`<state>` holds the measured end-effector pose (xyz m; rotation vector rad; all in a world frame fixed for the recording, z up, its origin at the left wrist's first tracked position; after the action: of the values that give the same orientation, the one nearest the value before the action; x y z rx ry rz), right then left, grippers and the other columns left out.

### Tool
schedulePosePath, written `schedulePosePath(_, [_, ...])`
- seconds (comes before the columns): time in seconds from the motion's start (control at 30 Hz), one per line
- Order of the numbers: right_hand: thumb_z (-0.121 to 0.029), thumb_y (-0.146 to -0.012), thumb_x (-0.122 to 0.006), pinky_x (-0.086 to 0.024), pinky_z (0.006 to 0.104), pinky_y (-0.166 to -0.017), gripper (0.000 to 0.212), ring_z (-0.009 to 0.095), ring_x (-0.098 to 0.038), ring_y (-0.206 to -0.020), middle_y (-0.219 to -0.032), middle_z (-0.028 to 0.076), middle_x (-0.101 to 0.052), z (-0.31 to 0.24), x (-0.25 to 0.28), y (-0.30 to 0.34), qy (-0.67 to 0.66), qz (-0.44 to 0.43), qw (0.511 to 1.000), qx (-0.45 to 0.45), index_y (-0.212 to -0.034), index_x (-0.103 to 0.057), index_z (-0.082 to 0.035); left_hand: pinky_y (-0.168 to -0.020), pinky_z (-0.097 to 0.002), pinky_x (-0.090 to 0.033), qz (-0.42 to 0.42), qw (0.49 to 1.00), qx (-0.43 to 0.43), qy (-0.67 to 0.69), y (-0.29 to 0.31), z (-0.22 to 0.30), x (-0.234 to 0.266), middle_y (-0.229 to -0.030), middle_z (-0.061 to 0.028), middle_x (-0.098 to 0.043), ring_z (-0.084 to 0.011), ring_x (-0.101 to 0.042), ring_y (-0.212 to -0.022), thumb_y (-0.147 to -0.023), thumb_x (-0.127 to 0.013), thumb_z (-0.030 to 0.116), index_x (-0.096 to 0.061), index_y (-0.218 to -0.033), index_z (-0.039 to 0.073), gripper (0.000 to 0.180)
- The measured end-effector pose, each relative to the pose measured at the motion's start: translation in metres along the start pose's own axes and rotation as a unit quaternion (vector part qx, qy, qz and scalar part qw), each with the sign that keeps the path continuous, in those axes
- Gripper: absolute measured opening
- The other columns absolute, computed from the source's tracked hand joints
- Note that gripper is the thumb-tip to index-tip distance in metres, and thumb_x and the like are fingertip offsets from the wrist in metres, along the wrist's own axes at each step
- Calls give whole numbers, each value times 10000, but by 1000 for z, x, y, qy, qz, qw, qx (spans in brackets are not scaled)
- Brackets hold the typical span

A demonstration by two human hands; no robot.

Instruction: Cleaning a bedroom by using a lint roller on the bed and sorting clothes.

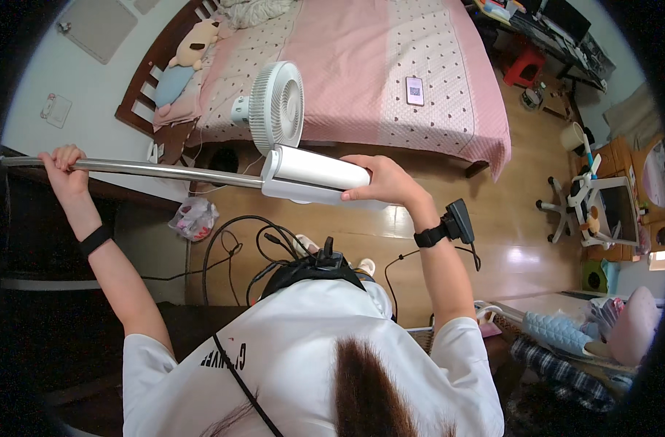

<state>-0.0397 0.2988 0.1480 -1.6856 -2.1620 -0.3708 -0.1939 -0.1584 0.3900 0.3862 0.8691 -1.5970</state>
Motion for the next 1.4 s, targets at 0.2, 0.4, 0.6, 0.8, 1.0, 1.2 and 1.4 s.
schedulePosePath(0.2, [-350,-619,-736,-333,349,-945,774,307,-418,-1131,-1194,199,-462,-9,38,14,165,160,973,8,-1225,-407,2,-416,-200,-221,36,991,-90,-89,20,-39,-72,-490,38,-267,-62,-249,-414,-844,-490,413,-333,-614,117,406])
schedulePosePath(0.4, [-265,-696,-694,-347,351,-931,635,286,-439,-1115,-1162,172,-497,-25,52,29,119,249,960,44,-1217,-427,-18,-450,-218,-239,13,988,-100,-117,23,-92,-146,-505,48,-260,-67,-254,-425,-811,-550,411,-344,-615,126,403])
schedulePosePath(0.6, [-258,-593,-759,-344,367,-933,863,337,-390,-1143,-1241,215,-397,-42,31,15,132,242,952,133,-1284,-304,-11,-447,-220,-265,-149,983,-62,-85,30,-114,-197,-524,51,-285,-65,-274,-429,-841,-544,284,-375,-634,135,306])
schedulePosePath(0.8, [-183,-608,-738,-420,343,-813,613,287,-530,-950,-1062,104,-552,-13,18,2,178,125,975,41,-1154,-476,-86,-433,-206,-257,-227,969,-27,-93,55,-134,-241,-498,46,-279,-60,-262,-408,-823,-541,378,-380,-626,111,369])
schedulePosePath(1.0, [-141,-636,-718,-448,277,-714,452,191,-561,-828,-950,63,-582,-12,31,23,99,217,971,35,-1048,-539,-86,-432,-207,-257,-242,964,-24,-112,60,-136,-237,-492,47,-275,-56,-263,-405,-865,-492,335,-382,-634,111,340])
schedulePosePath(1.2, [-97,-636,-708,-457,264,-706,440,155,-560,-823,-957,49,-577,-8,39,34,88,217,972,26,-1040,-533,-81,-432,-208,-254,-214,966,-41,-138,48,-138,-230,-482,53,-246,-53,-250,-404,-872,-490,317,-371,-639,114,331])
schedulePosePath(1.4, [11,-714,-630,-444,240,-764,450,101,-492,-928,-1024,23,-513,41,64,66,-116,249,961,-3,-1126,-453,-23,-447,-212,-256,-212,974,-62,-48,9,-84,-194,-491,44,-259,-59,-231,-406,-870,-492,226,-362,-633,105,296])
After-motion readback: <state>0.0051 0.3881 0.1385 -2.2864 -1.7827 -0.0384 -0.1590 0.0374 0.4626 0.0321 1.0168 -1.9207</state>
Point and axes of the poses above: each hand's wrist, its own y-axis away from the middle knuckle, its own x-axis out of the back of the hand, z = x × y, the point moved 5 cm from there along -y, towards the middle knuckle
